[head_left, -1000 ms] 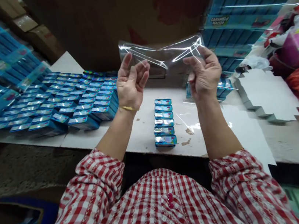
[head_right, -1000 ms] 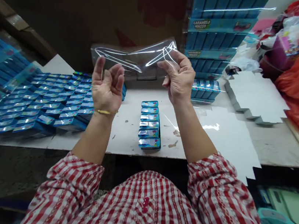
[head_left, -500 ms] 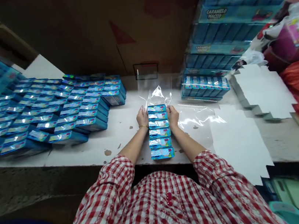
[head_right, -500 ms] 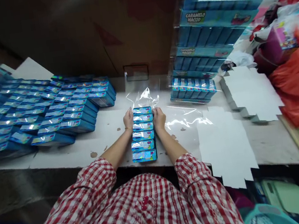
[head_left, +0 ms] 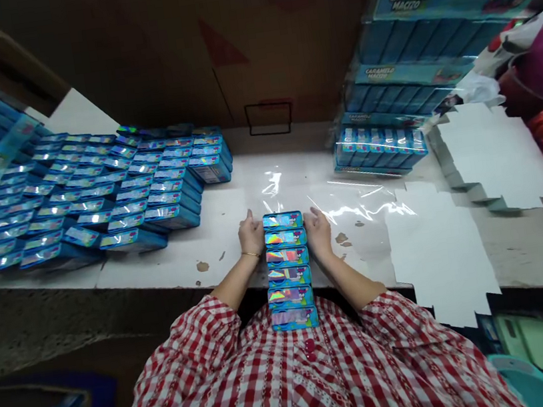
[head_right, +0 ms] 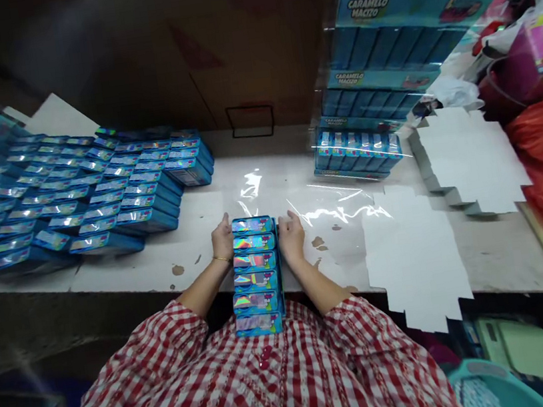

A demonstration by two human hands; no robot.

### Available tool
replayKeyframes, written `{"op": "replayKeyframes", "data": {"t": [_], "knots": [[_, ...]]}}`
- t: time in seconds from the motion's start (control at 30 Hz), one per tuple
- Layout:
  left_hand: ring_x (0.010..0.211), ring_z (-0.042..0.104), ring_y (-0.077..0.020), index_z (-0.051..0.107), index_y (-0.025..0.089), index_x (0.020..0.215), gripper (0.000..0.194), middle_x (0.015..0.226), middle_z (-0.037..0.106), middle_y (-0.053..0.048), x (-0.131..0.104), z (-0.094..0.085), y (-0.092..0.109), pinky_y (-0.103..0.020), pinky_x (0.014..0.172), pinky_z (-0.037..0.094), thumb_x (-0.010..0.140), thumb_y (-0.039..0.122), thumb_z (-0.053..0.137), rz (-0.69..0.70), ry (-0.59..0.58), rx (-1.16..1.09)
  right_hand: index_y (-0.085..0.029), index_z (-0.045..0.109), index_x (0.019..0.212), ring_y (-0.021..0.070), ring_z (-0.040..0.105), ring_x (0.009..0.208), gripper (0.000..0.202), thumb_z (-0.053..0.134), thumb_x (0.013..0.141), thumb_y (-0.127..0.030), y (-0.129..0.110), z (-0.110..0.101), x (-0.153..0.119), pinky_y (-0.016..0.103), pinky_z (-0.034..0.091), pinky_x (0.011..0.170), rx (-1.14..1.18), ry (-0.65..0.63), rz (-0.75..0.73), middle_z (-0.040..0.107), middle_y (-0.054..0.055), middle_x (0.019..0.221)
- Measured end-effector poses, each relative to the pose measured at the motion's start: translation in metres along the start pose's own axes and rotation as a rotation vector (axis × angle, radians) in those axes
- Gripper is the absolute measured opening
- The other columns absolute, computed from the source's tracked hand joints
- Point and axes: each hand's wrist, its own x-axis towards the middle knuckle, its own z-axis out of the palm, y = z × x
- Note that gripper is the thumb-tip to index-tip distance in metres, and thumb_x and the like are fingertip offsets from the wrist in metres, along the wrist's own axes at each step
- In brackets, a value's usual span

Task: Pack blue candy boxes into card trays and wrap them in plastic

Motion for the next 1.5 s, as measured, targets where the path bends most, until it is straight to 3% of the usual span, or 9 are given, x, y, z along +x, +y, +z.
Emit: {"op": "replayKeyframes", "data": {"t": [0.13, 0.2, 0.33, 0.47, 0.67, 0.93, 1.13, 1.33, 1.5], "knots": [[0.057, 0.053, -0.0145, 0.036, 0.013, 0.136, 0.068, 0.054, 0.052, 0.005, -0.022, -0.012, 0.003, -0.023, 0.061, 0.039, 0.071, 0.016, 0.057, 0.158, -0.052, 0.372, -0.014, 0.033, 0.134, 0.0192, 0.059, 0.064, 0.049, 0.035, 0.087, -0.028, -0.004, -0.019, -0.012, 0.029, 0.041, 0.063, -0.494, -0.059, -0.187, 0.062, 0.002, 0.066], [0.063, 0.056, -0.0158, 0.044, 0.018, 0.131, 0.056, 0.067, 0.058, 0.0, -0.025, -0.015, 0.006, -0.025, 0.063, 0.041, 0.076, 0.02, 0.054, 0.289, -0.051, 0.495, -0.018, 0.037, 0.133, 0.0202, 0.059, 0.066, 0.046, 0.035, 0.088, -0.027, -0.01, -0.025, -0.011, 0.029, 0.038, 0.061, -0.75, -0.058, -0.272, 0.064, 0.007, 0.075], [0.086, 0.056, -0.0201, 0.068, 0.02, 0.091, 0.022, 0.097, 0.059, -0.01, -0.019, -0.019, 0.015, -0.03, 0.076, 0.043, 0.082, 0.027, 0.05, 0.547, 0.089, 0.593, -0.019, 0.06, 0.109, 0.0206, 0.058, 0.083, 0.032, 0.036, 0.088, -0.02, -0.024, -0.034, -0.001, 0.027, 0.036, 0.061, -0.989, -0.041, -0.505, 0.061, 0.013, 0.103], [0.08, 0.058, -0.0198, 0.066, 0.019, 0.079, 0.017, 0.082, 0.065, -0.007, -0.01, -0.02, 0.032, -0.031, 0.076, 0.043, 0.082, 0.025, 0.05, 0.543, 0.038, 0.588, -0.02, 0.068, 0.083, 0.0193, 0.057, 0.081, 0.03, 0.038, 0.087, -0.024, -0.044, -0.042, 0.011, 0.026, 0.035, 0.061, -0.935, -0.123, -0.428, 0.065, 0.009, 0.094], [0.073, 0.062, -0.0185, 0.064, 0.023, 0.081, 0.012, 0.077, 0.069, -0.003, -0.007, -0.022, 0.052, -0.027, 0.068, 0.042, 0.079, 0.028, 0.054, 0.418, 0.011, 0.543, -0.019, 0.068, 0.088, 0.0221, 0.06, 0.079, 0.03, 0.038, 0.084, -0.02, -0.076, -0.048, 0.015, 0.029, 0.036, 0.066, -0.935, -0.127, -0.444, 0.068, 0.01, 0.083], [0.07, 0.061, -0.0181, 0.068, 0.026, 0.085, 0.014, 0.075, 0.069, -0.001, 0.007, -0.025, 0.057, -0.026, 0.064, 0.041, 0.078, 0.026, 0.056, 0.466, -0.071, 0.61, -0.019, 0.054, 0.116, 0.0165, 0.058, 0.082, 0.041, 0.053, 0.075, -0.021, -0.046, -0.054, 0.018, 0.025, 0.039, 0.068, -0.857, -0.424, -0.575, 0.06, 0.007, 0.111], [0.071, 0.059, -0.0158, 0.068, 0.022, 0.078, 0.013, 0.082, 0.069, -0.002, 0.014, -0.026, 0.057, -0.026, 0.067, 0.041, 0.076, 0.023, 0.056, 0.587, -0.116, 0.54, -0.021, 0.065, 0.094, 0.0199, 0.059, 0.088, 0.03, 0.038, 0.084, -0.019, -0.046, -0.043, 0.016, 0.027, 0.036, 0.066, -0.931, -0.213, -0.55, 0.066, 0.007, 0.099], [0.073, 0.058, -0.0153, 0.065, 0.02, 0.078, 0.013, 0.081, 0.066, -0.003, 0.007, -0.028, 0.06, -0.025, 0.067, 0.041, 0.078, 0.019, 0.052, 0.657, -0.103, 0.533, -0.022, 0.07, 0.08, 0.0181, 0.061, 0.078, 0.027, 0.043, 0.079, -0.02, -0.062, -0.05, 0.021, 0.026, 0.038, 0.067, -0.779, -0.19, -0.497, 0.07, 0.003, 0.08], [0.079, 0.057, -0.0157, 0.061, 0.018, 0.081, 0.02, 0.082, 0.063, -0.006, -0.01, -0.032, 0.061, -0.026, 0.072, 0.042, 0.087, 0.022, 0.042, 0.805, -0.016, 0.565, -0.02, 0.07, 0.084, 0.0168, 0.061, 0.081, 0.031, 0.038, 0.085, -0.023, -0.056, -0.051, 0.005, 0.025, 0.038, 0.067, -0.734, -0.064, -0.633, 0.069, 0.005, 0.084]]}}
